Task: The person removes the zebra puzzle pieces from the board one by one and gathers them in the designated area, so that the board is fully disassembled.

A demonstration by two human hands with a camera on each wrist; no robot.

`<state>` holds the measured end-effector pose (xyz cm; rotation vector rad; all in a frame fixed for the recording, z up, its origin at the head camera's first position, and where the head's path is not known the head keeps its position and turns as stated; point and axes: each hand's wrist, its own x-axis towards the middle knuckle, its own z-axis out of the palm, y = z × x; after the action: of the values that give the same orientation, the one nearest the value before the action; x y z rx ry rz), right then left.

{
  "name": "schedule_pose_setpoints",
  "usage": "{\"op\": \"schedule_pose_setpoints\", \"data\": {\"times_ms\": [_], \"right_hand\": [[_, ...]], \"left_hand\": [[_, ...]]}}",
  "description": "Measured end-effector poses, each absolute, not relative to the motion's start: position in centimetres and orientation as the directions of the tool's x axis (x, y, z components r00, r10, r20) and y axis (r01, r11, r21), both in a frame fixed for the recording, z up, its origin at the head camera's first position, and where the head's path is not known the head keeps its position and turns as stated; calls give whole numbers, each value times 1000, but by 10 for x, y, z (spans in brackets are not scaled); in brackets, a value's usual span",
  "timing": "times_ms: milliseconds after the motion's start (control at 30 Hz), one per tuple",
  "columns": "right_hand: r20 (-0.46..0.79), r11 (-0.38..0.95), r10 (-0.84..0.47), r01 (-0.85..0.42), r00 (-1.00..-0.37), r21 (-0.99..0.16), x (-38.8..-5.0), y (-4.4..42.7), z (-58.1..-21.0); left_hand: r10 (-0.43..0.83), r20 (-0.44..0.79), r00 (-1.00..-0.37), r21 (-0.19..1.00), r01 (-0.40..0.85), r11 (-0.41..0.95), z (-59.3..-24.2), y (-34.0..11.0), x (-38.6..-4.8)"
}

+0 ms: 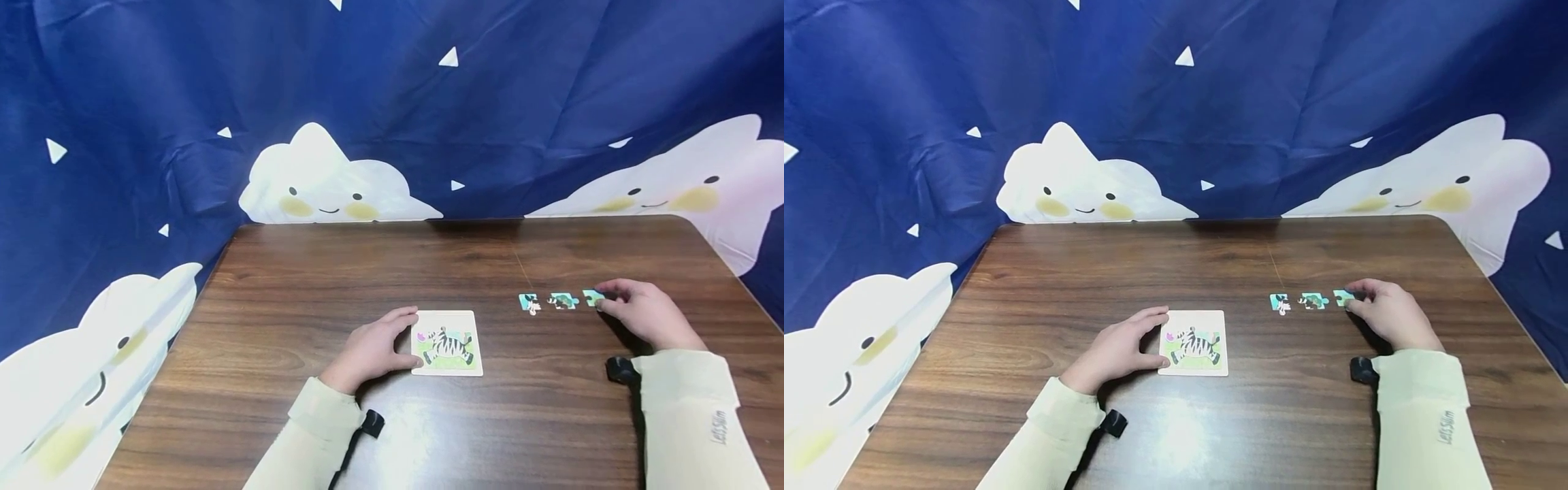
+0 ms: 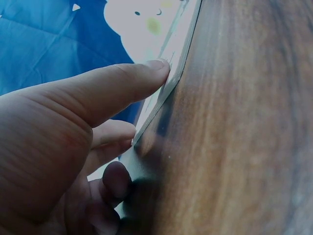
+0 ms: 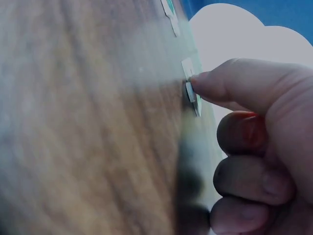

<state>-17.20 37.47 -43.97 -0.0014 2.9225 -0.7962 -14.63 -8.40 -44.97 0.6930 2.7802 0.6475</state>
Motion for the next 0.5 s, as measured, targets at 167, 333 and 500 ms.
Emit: {"op": "schedule_pose_setpoints", "data": {"times_ms": [167, 333, 500], "right_hand": [[-107, 863, -24, 34, -994, -504, -171, 371, -441], [-84, 866, -22, 23, -996, -500, -170, 369, -442], [-92, 868, 1, 46, -996, -495, -168, 370, -441]], "left_hand": [[485, -84, -870, 461, 398, 793, -451, -86, -144], [485, -86, -870, 451, 400, 798, -450, -86, -145], [498, -92, -862, 464, 405, 788, -450, -85, -147]]}}
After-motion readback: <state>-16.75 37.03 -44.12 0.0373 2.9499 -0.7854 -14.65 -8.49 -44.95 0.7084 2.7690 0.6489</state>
